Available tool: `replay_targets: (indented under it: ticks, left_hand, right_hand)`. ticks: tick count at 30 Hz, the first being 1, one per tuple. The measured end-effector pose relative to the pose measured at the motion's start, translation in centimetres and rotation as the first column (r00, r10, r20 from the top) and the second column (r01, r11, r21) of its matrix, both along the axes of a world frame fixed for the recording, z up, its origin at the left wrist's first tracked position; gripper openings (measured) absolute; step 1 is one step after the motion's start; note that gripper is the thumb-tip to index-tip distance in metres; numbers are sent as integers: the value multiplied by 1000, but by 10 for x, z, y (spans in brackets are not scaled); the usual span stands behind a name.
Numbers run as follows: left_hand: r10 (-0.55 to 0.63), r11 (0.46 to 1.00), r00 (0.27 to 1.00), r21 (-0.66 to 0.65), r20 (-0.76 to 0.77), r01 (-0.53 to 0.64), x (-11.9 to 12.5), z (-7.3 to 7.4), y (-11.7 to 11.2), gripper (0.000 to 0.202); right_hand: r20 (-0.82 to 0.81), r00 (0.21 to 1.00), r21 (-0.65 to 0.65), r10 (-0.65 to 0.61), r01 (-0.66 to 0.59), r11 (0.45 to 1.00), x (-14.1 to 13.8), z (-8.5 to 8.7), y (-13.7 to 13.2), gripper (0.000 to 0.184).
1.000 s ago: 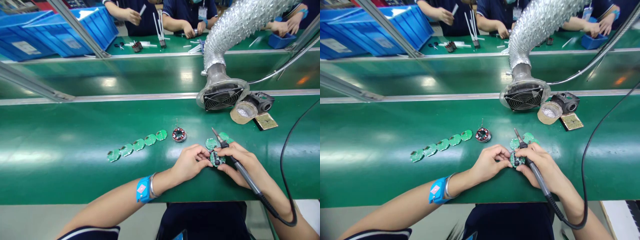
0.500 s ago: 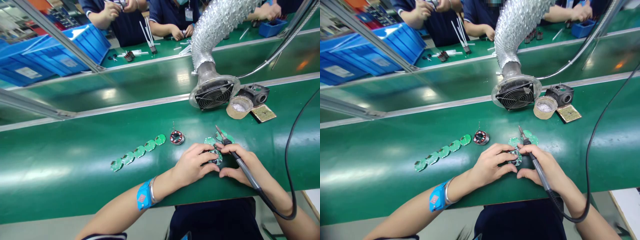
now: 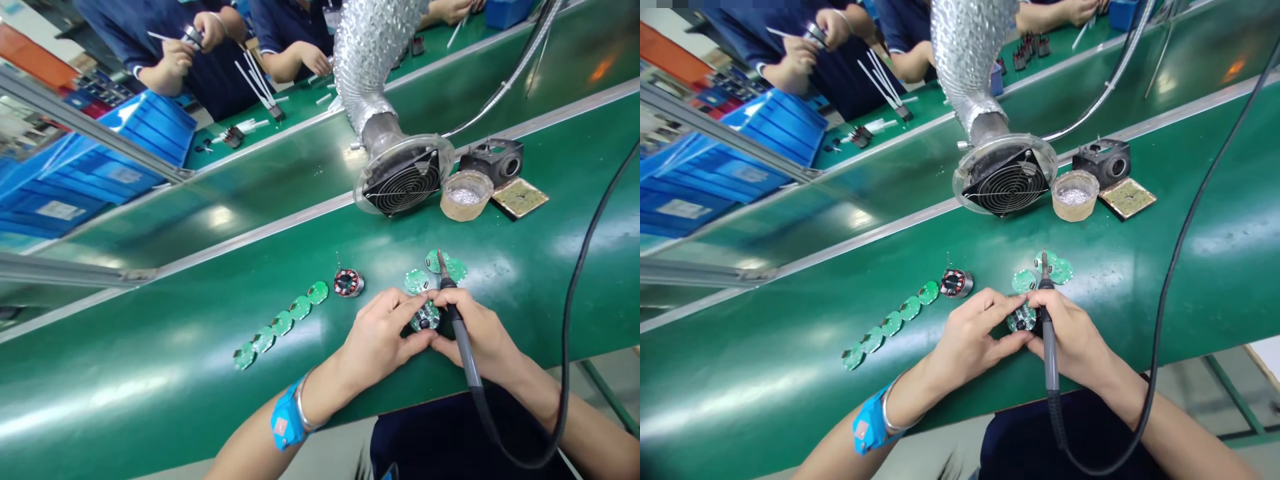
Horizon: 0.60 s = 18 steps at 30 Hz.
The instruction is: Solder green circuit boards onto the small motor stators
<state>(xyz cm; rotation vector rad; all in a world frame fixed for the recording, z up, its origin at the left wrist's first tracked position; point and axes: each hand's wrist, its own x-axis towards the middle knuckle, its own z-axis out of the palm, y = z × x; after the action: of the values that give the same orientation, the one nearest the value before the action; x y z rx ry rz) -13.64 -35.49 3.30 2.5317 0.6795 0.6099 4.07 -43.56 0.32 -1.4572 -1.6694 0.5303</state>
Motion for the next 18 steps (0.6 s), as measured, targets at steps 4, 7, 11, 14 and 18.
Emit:
replay_targets:
  ticks: [4,7,11,14,18]
  left_hand:
    - [-25,1000,1000,-2,-13,25,-1,0,2,39]
    - [-8,999,1000,34,-24,9,1,-1,0,40]
    - [45,998,996,47,-78,-41,4,0,-7,38]
    - [68,995,987,80,-147,-57,6,4,-10,37]
    - [30,991,972,135,-235,1,8,10,-8,36]
  right_hand:
    - [-16,1000,-10,-7,7,1000,0,0,-2,34]
    - [-17,1000,-17,-23,22,1000,-1,-1,-5,31]
    - [9,999,54,-38,37,998,-3,-2,-9,27]
    - [34,998,97,-51,48,994,-4,-4,-11,30]
    - [76,996,96,-50,42,994,-7,-6,-13,40]
